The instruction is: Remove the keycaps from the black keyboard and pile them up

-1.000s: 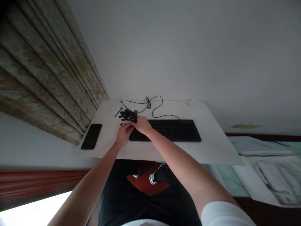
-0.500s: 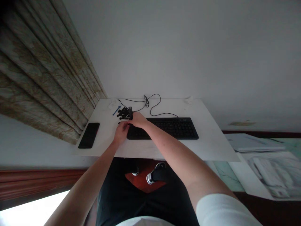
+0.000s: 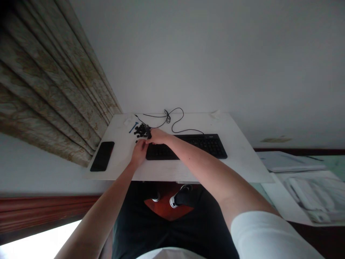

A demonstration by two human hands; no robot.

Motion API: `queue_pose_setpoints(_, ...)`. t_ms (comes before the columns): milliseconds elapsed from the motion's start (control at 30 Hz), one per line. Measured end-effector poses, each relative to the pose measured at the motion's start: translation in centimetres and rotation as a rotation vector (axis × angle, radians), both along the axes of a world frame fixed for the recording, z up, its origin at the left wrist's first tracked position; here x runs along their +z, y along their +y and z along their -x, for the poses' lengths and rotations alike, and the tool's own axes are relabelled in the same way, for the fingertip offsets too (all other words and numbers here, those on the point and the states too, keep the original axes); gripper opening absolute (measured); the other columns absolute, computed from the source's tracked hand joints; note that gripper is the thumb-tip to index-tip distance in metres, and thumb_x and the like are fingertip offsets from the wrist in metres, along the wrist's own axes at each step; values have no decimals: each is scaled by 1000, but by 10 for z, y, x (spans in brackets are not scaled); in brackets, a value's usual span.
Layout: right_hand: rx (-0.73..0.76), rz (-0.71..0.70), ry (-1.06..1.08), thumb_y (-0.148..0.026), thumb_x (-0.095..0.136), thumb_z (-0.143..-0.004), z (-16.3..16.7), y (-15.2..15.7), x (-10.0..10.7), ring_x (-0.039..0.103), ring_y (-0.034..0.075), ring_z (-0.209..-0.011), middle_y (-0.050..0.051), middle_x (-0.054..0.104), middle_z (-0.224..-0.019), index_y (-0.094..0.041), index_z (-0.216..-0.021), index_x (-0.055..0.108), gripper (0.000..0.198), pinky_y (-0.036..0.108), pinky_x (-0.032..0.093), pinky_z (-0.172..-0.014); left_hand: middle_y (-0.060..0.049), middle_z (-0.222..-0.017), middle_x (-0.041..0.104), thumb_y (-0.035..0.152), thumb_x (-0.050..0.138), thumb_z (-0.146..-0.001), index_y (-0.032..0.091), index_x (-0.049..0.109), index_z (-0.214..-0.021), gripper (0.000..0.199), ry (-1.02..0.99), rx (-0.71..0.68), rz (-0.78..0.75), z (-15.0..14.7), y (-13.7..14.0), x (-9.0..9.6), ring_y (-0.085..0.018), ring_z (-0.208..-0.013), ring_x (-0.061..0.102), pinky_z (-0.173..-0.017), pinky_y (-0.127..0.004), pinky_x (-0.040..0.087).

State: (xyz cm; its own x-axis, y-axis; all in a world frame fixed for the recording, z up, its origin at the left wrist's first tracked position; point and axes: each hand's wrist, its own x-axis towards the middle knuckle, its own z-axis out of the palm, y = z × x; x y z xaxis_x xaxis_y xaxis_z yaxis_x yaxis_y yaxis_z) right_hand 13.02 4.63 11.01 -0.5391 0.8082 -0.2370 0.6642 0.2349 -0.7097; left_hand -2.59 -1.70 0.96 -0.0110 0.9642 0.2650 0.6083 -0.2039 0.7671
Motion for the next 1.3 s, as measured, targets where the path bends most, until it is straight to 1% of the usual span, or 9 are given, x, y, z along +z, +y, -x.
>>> queue_pose_setpoints(100,13,73,83,-23,82,-79,-6,4,-4,68,14,-60,4,71,-67,-12,-84,72,16,21,54,-56,-7,-101,64,23,48,-101,19,64,-92,18,-11,-16,-3,0,0,1,-20,-100,62,-92,-33,49)
queue_pose_setpoints(200,-27,141,162,-22,81,-79,-14,6,-9,69,13,-63,4,73,-72,-13,-89,72,16,22,57,-58,-7,-103,64,21,50,-100,19,66,-92,18,-9,-28,1,1,0,2,-20,-100,62,-93,-34,50)
queue_pose_setpoints(433,-121,168,257,-22,82,-79,-19,1,-21,70,13,-68,4,74,-78,-14,-92,72,17,21,59,-59,-6,-107,64,13,57,-91,20,69,-94,15,-26,-42,-22,1,1,-2,-20,-100,63,-97,-35,51)
queue_pose_setpoints(600,-71,92,259,-26,81,-81,-15,0,-27,68,13,-67,3,73,-75,-16,-90,74,16,21,57,-62,-7,-107,65,13,55,-92,19,70,-94,16,-32,-40,-25,1,1,-3,-20,-102,63,-98,-36,51)
queue_pose_setpoints(700,-63,44,202,-26,82,-80,-16,3,-26,67,13,-64,3,72,-73,-15,-89,74,16,20,54,-58,-7,-106,66,15,51,-95,20,70,-94,19,-51,-31,-21,2,1,-2,-20,-102,64,-98,-36,51)
queue_pose_setpoints(833,-104,55,132,-26,81,-81,-15,6,-24,65,13,-59,4,72,-72,-14,-88,75,15,20,52,-52,-7,-104,68,20,46,-100,20,68,-96,22,-92,0,-14,1,1,-2,-19,-100,64,-97,-35,51)
queue_pose_setpoints(1000,-107,43,108,-25,79,-82,-10,4,-23,66,13,-59,3,71,-68,-14,-86,74,13,20,51,-56,-7,-105,67,18,48,-97,20,66,-99,18,-88,17,14,1,0,-2,-19,-100,64,-96,-35,51)
queue_pose_setpoints(1167,7,-57,81,-23,76,-82,-5,0,-14,66,13,-63,1,71,-68,-15,-90,76,12,22,49,-62,-6,-108,65,11,57,-86,20,68,-96,17,-15,-28,10,2,1,-2,-21,-104,63,-99,-37,52)
queue_pose_setpoints(1300,124,-174,13,-23,74,-84,-3,-2,-6,67,16,-75,3,73,-76,-15,-89,78,10,24,46,-70,-7,-116,62,15,60,-87,21,71,-100,18,43,-34,18,1,0,-1,-22,-108,63,-102,-38,52)
